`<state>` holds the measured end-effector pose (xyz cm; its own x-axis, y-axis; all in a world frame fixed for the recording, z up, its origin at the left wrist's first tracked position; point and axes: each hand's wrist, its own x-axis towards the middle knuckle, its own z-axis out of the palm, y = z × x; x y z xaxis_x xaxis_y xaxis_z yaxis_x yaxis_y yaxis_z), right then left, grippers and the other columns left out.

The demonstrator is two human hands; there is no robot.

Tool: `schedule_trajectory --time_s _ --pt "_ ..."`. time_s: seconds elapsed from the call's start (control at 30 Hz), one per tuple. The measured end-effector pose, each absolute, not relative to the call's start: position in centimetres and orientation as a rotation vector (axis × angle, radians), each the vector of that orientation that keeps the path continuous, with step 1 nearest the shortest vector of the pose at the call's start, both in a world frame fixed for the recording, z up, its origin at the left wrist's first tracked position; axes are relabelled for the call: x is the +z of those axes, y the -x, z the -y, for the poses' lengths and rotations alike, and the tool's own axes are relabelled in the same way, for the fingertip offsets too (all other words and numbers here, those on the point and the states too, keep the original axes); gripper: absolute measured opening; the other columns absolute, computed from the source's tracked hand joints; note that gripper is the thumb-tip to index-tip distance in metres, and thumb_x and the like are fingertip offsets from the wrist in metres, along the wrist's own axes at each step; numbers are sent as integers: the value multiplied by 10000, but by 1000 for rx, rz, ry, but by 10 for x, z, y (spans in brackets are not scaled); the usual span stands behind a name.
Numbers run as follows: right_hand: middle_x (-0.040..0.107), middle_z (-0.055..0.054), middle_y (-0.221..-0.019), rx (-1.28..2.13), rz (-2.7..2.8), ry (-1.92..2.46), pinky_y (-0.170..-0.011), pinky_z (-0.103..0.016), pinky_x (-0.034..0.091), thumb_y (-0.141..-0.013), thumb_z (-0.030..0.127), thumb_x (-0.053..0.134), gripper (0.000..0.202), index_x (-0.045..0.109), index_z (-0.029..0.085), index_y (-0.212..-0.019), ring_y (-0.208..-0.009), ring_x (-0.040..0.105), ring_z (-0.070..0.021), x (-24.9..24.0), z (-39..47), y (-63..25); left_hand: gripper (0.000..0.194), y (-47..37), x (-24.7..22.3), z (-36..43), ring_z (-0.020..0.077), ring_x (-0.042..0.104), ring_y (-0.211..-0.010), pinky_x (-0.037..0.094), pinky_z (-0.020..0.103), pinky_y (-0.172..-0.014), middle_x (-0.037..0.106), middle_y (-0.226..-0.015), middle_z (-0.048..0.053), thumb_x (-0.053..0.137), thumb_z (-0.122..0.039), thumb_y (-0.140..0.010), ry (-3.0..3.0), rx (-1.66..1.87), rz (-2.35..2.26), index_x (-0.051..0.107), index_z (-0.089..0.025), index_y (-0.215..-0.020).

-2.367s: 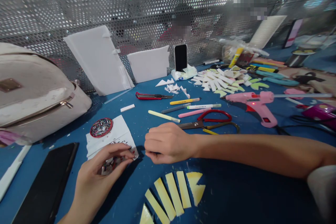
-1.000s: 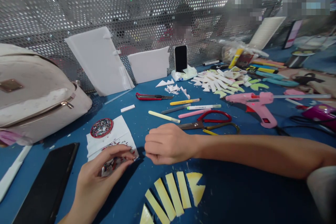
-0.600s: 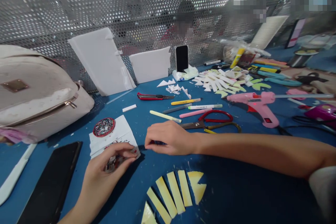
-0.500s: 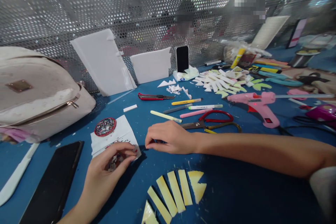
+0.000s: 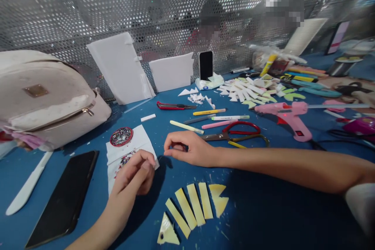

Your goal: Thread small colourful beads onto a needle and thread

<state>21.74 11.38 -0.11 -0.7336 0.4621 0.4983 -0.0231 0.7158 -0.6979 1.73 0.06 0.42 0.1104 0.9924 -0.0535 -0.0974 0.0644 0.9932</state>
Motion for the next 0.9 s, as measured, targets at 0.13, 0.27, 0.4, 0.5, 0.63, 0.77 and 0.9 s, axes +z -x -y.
schedule_trajectory --time_s 0.13,0.27,0.4,0.5,0.63,0.77,0.9 --pt "402 68 -678 1109 2132 371 -545 -197 303 -995 341 585 225 580 157 -866 -566 334 -77 0 -104 -217 145 -27 4 5 65 95 -460 151 157 -413 174 -584 -111 599 -380 -994 -801 1061 -889 564 -245 -954" --pt "394 62 -659 961 2112 173 -575 -208 325 -974 272 598 237 544 159 -772 -582 366 -79 3 -98 -216 120 -28 1 6 55 85 -445 147 142 -399 165 -573 -112 599 -360 -1004 -697 985 -749 589 -247 -964" --pt "407 47 -628 843 2156 40 -611 -234 355 -1031 313 526 359 483 176 -702 -604 390 -100 1 -100 -215 140 -25 -3 6 50 101 -429 158 130 -394 166 -555 -113 571 -383 -1022 -699 940 -673 609 -254 -984" --pt "454 36 -641 827 2152 19 -624 -231 372 -1036 372 551 384 499 172 -713 -613 405 -99 -1 -102 -214 143 -23 -4 5 49 91 -423 161 122 -385 154 -553 -113 567 -386 -1024 -682 938 -652 614 -258 -981" --pt "518 20 -674 863 2158 65 -610 -217 380 -1030 403 565 363 560 158 -762 -614 430 -94 -2 -103 -214 132 -22 -1 4 54 95 -443 181 113 -392 168 -569 -108 588 -383 -1010 -693 935 -657 610 -256 -981" --pt "550 14 -699 929 2128 107 -606 -209 386 -1022 358 586 303 593 154 -798 -615 441 -91 0 -102 -214 106 -23 1 7 67 158 -489 217 117 -413 255 -636 -85 572 -368 -1011 -756 963 -742 600 -266 -1021" --pt "547 29 -712 1009 2080 195 -597 -188 377 -971 275 662 222 601 146 -801 -606 441 -70 0 -102 -216 145 -13 -1 9 81 298 -531 323 137 -467 374 -676 -58 523 -379 -1034 -1038 1011 -864 626 -277 -1034"
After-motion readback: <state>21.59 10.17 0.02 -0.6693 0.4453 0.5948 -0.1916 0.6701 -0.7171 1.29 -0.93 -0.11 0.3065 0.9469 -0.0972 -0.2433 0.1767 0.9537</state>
